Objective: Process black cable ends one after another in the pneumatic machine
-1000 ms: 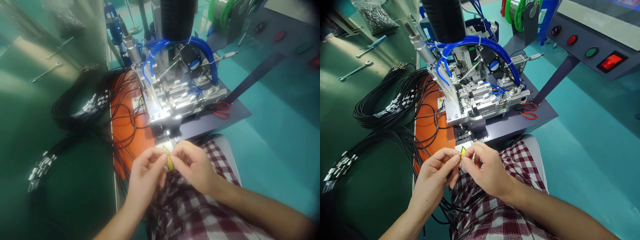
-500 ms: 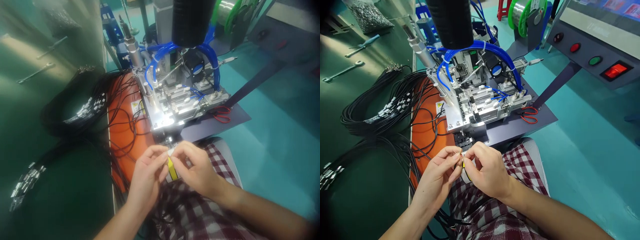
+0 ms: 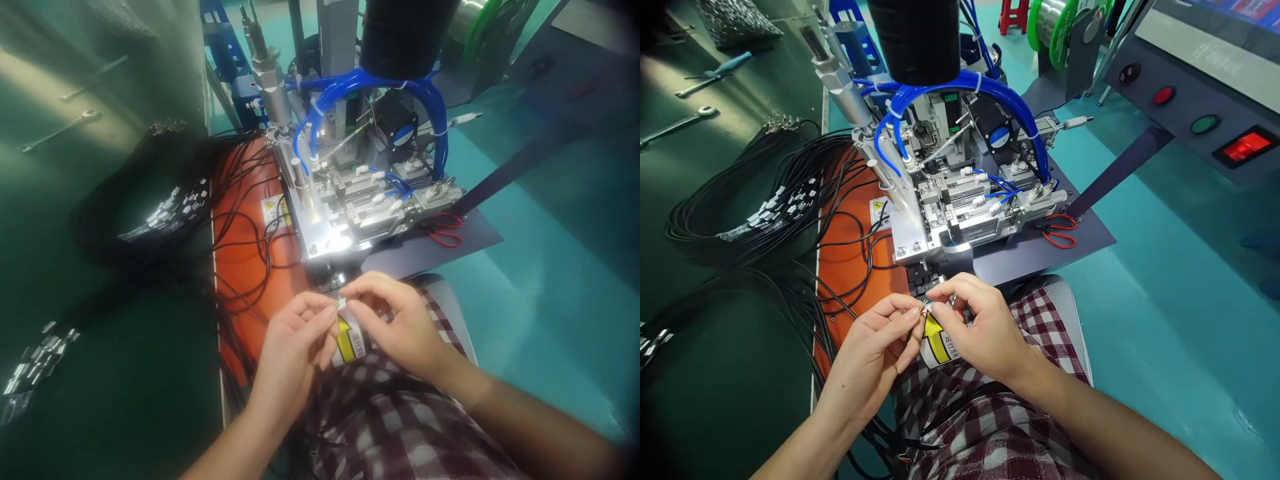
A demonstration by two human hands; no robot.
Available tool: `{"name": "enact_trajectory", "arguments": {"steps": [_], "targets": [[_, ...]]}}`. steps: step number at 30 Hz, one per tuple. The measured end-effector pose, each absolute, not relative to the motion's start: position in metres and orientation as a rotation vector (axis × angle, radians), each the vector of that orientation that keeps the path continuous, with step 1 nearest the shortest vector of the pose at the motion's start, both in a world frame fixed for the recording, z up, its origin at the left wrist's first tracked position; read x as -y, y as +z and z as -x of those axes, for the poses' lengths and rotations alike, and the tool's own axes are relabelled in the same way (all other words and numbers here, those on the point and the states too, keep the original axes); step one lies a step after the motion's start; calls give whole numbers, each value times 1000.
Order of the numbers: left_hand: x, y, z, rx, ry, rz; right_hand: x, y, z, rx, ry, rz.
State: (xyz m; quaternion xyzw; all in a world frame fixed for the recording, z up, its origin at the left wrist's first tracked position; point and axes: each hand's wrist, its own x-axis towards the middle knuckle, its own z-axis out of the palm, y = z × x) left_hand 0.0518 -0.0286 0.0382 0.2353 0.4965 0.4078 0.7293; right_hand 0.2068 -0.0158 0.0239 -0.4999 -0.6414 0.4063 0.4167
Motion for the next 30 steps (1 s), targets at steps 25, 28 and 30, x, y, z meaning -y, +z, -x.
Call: {"name": "enact_trajectory", "arguments": {"steps": [25,28,30], "targets": [[26,47,-47,-932,754,-687,9,29,-212,1093,1849,1075],[25,48,-45,-883,724,-721,10,26,-213,1039,1953,997],[24,48,-44,-868,696,-743,11,26,-214,1074,1943,972]]}}
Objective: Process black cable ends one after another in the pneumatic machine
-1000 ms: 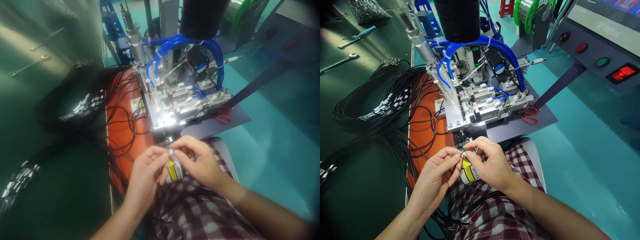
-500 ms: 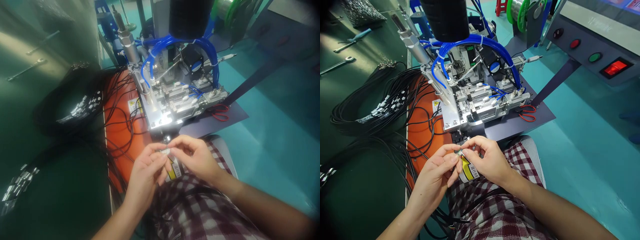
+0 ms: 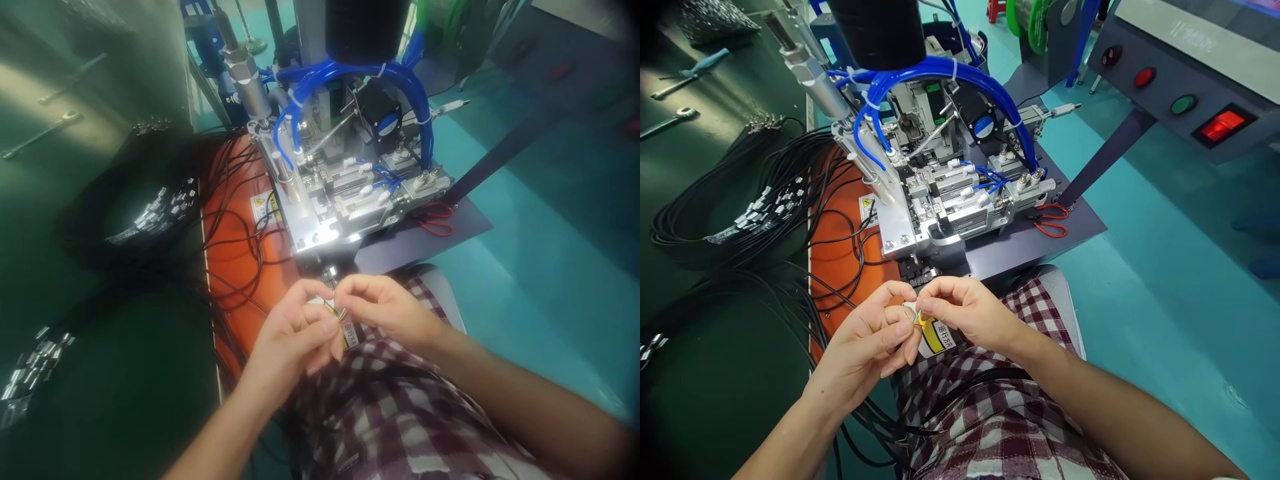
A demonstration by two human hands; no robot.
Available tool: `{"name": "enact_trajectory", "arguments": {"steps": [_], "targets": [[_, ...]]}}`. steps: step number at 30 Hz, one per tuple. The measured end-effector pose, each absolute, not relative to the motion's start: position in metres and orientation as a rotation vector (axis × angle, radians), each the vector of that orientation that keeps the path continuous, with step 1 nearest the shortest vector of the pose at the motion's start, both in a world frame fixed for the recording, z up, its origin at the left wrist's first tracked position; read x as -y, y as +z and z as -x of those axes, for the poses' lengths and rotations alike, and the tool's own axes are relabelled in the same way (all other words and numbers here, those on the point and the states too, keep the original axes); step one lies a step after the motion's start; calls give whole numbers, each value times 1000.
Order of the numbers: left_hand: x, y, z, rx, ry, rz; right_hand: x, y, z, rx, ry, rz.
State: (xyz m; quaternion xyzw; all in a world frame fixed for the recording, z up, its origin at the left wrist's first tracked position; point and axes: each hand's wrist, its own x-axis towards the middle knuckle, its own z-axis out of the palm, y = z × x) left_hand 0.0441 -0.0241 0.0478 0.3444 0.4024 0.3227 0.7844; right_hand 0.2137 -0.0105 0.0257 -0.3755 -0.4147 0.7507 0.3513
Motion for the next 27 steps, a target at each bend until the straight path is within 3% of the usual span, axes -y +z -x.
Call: {"name": "enact_trajectory", "arguments": {"steps": [8,13,20,27], "targets": [[24,46,-40,-931,516,-823,0,32,-227,1728,1459,797],[27,48,-44,-999,532,-831,-16,36,-233,2026,1392,642],[26,50,-48,-1090,798,-708,5,36,-219,1512,1380,1174],[28,47,-51,-1107,834,-714,20,27,-200,1400,1253,1212]]}}
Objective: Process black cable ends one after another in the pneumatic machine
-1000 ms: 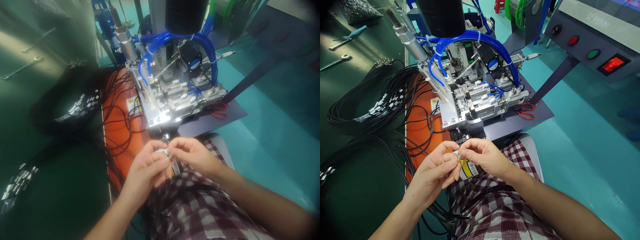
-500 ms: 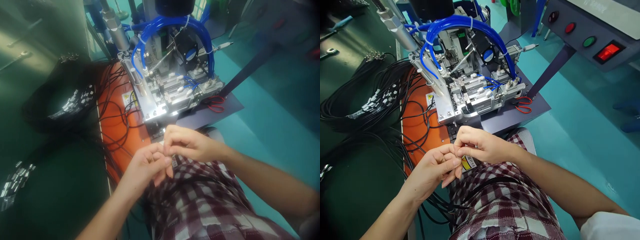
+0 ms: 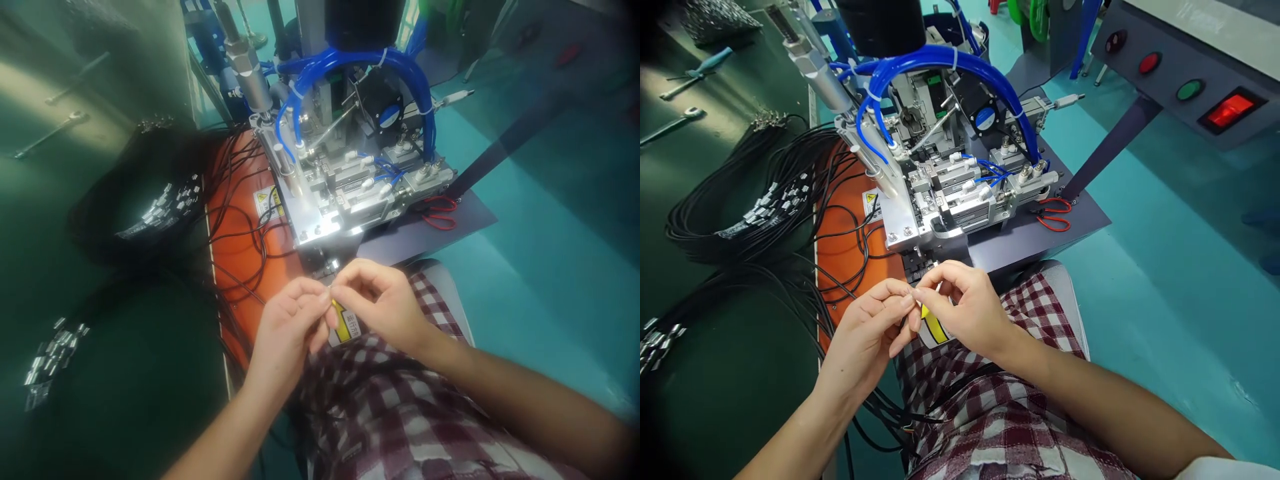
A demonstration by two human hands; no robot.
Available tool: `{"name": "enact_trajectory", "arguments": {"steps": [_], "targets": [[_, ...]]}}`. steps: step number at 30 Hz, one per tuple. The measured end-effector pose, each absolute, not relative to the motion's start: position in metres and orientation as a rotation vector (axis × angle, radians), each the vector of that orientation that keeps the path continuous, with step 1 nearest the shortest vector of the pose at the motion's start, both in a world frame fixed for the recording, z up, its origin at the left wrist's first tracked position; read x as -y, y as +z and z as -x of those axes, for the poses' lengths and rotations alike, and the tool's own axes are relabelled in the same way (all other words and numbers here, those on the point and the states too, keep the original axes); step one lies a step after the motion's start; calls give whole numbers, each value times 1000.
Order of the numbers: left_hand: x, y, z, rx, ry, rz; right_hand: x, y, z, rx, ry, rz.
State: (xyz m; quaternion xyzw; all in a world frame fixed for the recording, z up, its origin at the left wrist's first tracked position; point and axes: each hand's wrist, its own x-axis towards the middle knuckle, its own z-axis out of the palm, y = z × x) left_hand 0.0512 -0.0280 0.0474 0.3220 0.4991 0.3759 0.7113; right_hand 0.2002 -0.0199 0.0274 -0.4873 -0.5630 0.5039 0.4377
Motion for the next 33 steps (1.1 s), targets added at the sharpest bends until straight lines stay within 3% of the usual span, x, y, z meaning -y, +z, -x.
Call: {"name": "enact_trajectory", "arguments": {"steps": [12,33], "targets": [[38,37,-55,-1233,940,-809,25,29,-197,1279,1536,1327],[31,45,-52,-1126,915,-666,18,35,-203,1138,1654,1232]]}}
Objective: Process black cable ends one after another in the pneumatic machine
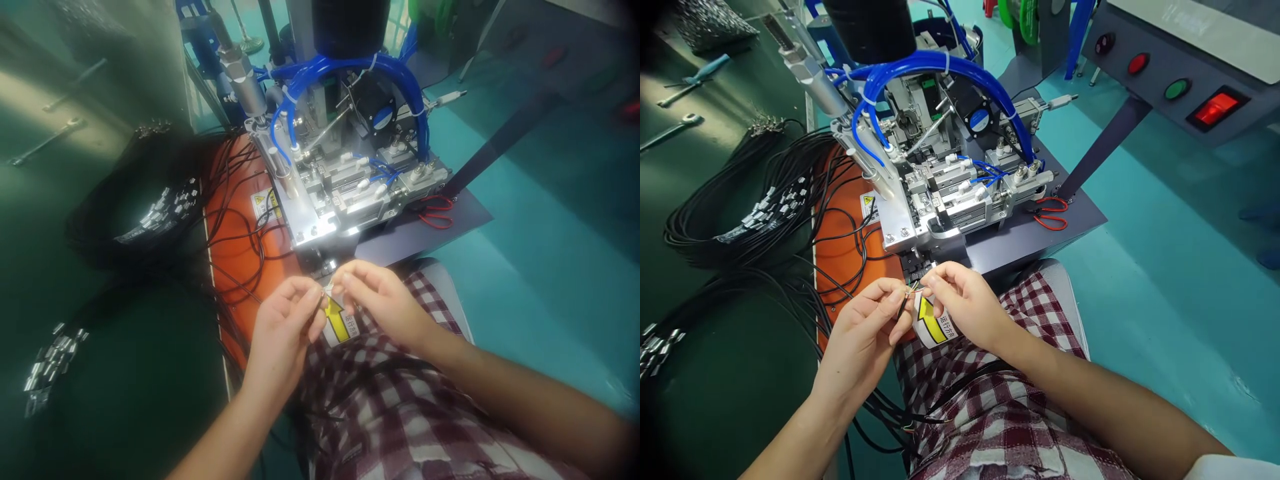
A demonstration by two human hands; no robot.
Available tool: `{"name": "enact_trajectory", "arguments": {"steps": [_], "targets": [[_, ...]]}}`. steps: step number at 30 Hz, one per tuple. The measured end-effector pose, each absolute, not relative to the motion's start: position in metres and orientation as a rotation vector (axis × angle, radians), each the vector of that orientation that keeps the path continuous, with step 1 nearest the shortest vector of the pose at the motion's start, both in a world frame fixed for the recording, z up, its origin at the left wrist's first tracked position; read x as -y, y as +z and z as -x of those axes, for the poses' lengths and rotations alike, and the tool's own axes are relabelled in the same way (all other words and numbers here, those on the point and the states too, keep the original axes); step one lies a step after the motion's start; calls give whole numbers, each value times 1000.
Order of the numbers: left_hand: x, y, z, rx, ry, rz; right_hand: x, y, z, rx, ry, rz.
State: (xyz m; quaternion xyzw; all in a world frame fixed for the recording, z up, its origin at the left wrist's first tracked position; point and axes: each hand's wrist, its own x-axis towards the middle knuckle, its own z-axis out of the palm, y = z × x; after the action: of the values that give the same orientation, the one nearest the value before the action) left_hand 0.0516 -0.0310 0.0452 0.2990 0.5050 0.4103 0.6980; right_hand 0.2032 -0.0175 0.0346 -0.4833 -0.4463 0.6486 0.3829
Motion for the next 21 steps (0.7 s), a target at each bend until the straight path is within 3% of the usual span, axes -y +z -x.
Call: {"name": "enact_trajectory", "arguments": {"steps": [11,21], "targets": [[32,42,-54,-1131,947,-607,30,26,-196,1385,1316,1332],[30,41,-55,-1177,897,-673,28,26,-203,1483,1277,1356]]}}
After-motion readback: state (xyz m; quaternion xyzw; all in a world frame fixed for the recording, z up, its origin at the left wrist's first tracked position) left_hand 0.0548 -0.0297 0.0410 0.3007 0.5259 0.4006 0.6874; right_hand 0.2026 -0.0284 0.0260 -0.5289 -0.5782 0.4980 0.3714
